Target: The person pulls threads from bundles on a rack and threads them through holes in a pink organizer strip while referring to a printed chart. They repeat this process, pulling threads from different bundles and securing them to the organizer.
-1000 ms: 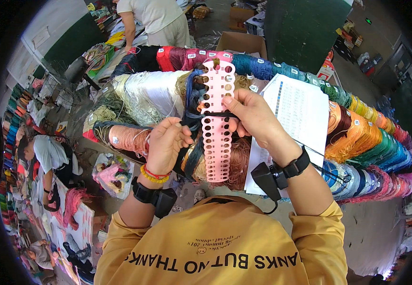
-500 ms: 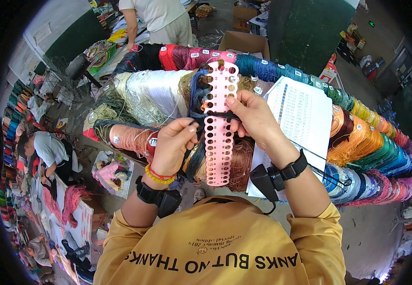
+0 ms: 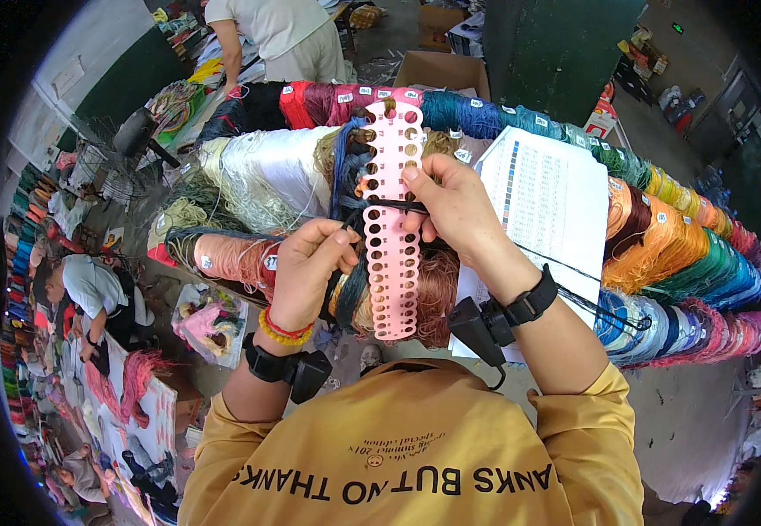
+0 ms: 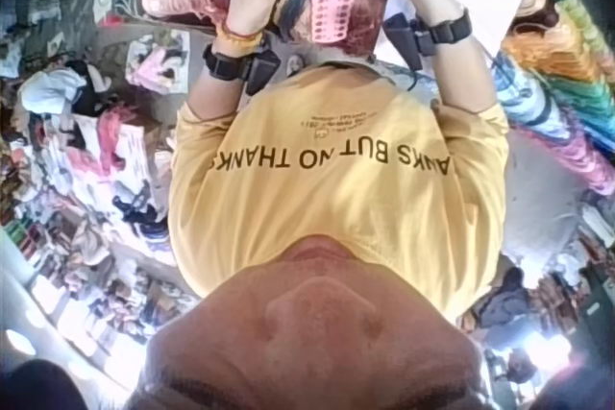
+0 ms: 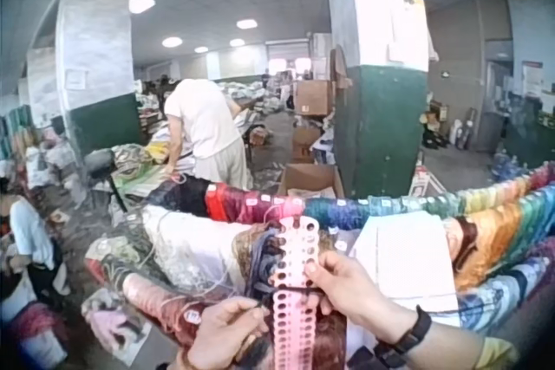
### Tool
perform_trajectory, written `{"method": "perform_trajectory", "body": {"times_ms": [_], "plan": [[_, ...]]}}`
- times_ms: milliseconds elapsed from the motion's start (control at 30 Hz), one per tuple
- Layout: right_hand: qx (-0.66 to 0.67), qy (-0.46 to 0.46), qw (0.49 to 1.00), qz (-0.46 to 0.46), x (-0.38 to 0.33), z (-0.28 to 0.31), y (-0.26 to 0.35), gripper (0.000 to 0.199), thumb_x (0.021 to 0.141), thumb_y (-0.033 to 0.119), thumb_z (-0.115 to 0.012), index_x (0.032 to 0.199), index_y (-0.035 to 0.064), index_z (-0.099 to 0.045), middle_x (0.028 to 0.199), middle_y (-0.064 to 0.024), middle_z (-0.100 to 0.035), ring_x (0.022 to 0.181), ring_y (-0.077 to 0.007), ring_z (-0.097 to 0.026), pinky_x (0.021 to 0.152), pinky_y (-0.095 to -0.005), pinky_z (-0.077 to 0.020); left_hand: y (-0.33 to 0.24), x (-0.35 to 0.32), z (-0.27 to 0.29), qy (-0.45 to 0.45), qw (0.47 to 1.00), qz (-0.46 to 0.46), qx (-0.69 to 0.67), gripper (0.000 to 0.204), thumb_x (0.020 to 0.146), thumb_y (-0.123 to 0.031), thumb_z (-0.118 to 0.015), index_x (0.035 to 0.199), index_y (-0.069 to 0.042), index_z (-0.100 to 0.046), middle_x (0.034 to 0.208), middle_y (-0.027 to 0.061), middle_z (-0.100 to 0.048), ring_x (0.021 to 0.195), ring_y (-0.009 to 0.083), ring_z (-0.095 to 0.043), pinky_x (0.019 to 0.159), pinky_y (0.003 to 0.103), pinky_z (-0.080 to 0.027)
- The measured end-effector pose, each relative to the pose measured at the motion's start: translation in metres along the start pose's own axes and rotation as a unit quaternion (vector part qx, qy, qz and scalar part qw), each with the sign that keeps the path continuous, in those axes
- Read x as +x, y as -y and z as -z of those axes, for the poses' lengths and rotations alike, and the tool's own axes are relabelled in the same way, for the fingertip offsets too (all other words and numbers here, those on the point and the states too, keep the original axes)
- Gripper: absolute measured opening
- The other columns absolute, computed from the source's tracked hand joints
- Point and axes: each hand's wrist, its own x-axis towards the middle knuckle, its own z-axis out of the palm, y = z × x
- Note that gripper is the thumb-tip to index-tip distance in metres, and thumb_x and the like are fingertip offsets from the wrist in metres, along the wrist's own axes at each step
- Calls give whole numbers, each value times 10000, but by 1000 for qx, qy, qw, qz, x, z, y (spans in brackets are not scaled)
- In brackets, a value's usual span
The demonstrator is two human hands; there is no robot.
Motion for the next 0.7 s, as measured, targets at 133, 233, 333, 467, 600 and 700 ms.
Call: {"method": "perform_trajectory", "body": {"times_ms": [133, 233, 333, 467, 600, 700], "plan": [[0, -2, 1000, 3, -2, 0, 0, 170, 855, 173, -486, 785, 19, -483, 655, -25, -510, 456, -69, -521, 326, -163, -344, 5, 0, -1, -37, 999, -15, 3, 113, 815, -73, -524, 883, 11, -553, 732, 28, -567, 624, 69, -517, 569, 186, -402], [-10, -3, 1000, -5, -4, 0, 5, 169, 856, 174, -486, 786, 20, -482, 652, -25, -509, 448, -67, -514, 328, -164, -346, 9, -2, -4, -71, 997, -26, 2, 106, 806, -53, -531, 887, 11, -556, 747, 25, -573, 628, 69, -526, 559, 182, -401], [-13, -2, 1000, -7, -4, 3, 2, 166, 856, 174, -486, 790, 22, -483, 646, -25, -512, 443, -65, -508, 329, -165, -343, 9, -4, -5, -80, 996, -42, -18, 104, 801, -39, -530, 890, 11, -554, 798, 31, -570, 644, 74, -527, 564, 184, -399], [-3, -6, 1000, 0, -2, 4, -5, 164, 857, 178, -483, 790, 28, -484, 629, -25, -524, 432, -58, -494, 329, -166, -332, 4, -6, -4, -41, 979, -64, -188, 108, 800, -26, -502, 897, 5, -540, 920, 59, -537, 664, 97, -496, 587, 206, -381], [-13, -5, 1000, 8, -3, 6, -8, 164, 857, 181, -483, 785, 34, -485, 596, -23, -523, 413, -53, -474, 330, -165, -326, 1, -6, -1, 21, 944, -46, -325, 140, 807, -34, -469, 937, -3, -513, 958, 77, -512, 653, 114, -462, 590, 219, -364], [-3, -24, 1000, 2, -4, 6, -7, 148, 862, 189, -474, 809, 55, -506, 573, -4, -514, 380, -33, -421, 324, -151, -298, 2, -5, 0, 146, 894, -18, -422, 183, 818, -49, -442, 992, -8, -485, 887, 71, -532, 599, 122, -439, 568, 216, -355]]}}
